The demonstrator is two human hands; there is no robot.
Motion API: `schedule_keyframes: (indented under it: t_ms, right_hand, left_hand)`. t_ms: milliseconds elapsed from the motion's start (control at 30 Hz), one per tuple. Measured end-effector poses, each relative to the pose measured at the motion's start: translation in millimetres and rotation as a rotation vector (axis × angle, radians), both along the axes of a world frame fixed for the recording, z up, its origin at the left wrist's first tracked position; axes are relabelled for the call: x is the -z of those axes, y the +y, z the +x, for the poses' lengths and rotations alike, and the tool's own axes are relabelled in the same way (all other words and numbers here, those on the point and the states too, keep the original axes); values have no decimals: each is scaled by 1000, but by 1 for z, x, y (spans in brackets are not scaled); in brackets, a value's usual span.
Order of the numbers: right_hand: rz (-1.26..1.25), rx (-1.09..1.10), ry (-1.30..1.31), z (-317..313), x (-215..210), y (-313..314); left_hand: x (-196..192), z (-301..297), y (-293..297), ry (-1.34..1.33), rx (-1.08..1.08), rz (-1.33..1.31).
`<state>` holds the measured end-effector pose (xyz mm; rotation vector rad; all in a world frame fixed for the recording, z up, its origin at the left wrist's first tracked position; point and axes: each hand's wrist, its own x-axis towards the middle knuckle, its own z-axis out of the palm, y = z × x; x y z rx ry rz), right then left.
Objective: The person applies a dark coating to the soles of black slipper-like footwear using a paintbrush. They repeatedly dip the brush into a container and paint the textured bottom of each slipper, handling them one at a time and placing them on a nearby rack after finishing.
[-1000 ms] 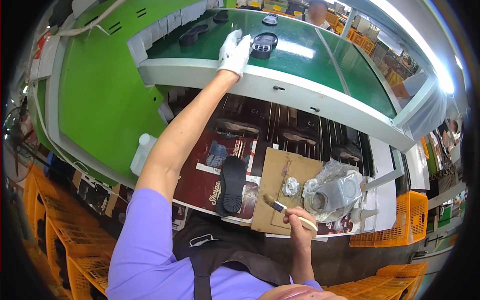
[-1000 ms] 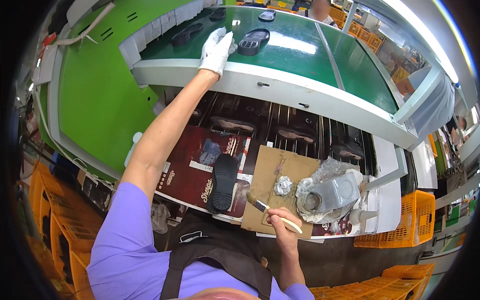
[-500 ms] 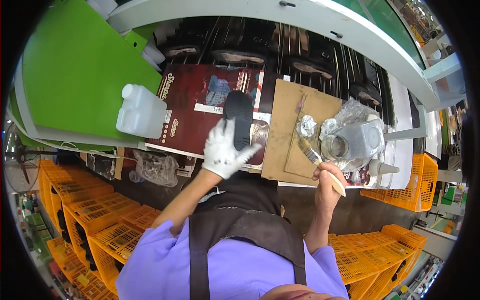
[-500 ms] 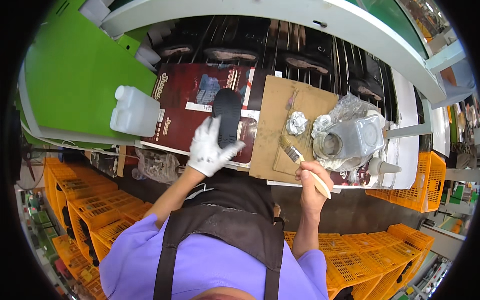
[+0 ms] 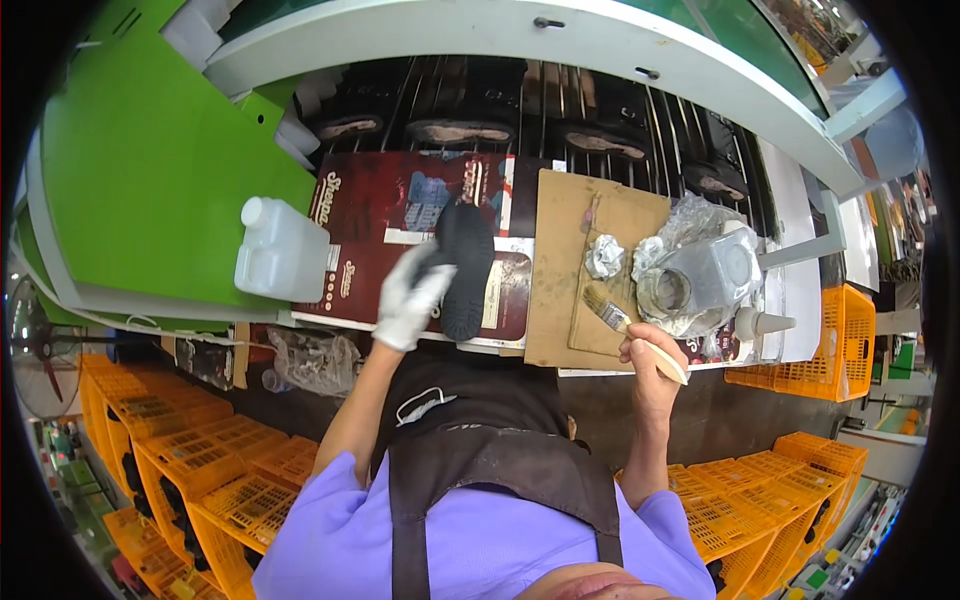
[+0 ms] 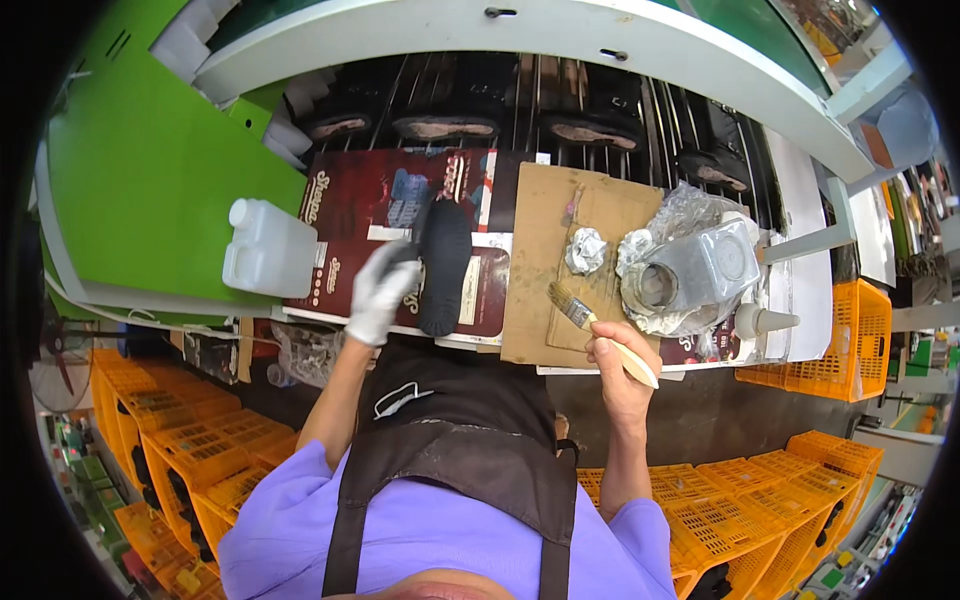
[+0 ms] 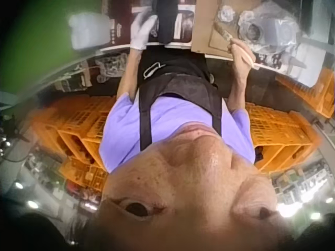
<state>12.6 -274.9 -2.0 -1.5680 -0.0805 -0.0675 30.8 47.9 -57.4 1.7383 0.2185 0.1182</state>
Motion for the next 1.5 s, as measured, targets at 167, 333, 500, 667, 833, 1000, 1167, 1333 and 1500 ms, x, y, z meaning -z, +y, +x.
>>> schedule_keyframes:
  t_ms: [167,333,500,667,833,1000,1167,1333,1500]
  right_hand:
    - [-105,81,-8,8,-7,-19]
    - [-192,103,-9,13,-16,-31]
    - [-261,104,-32,10,-16,-36]
    - [-338,237,14,14,-24,-54]
    - [-314,358,-50,25,-31,-79]
    - [-450,400,-30,37,-35,-84]
    - [-672,345,-234,57,-3,-78]
    - [-898,231,-164,75,15,-75]
    - [-775,304,-257,75,5,-78]
  left_hand:
    - [-47,-24,-1,-184,-52,-1098]
    - [-36,-15,0,-56,234,-1543]
    - [-24,-17,-30,58,294,-1588]
    - [-17,-18,-41,45,411,-1373]
    - [18,-13,-31,307,89,-1485]
    - [22,-10,-34,395,-13,-1470]
    - [27,-9,-33,390,3,-1451]
    - [21,-6,-36,392,14,-1496]
    - [25,-8,-34,382,23,-1498]
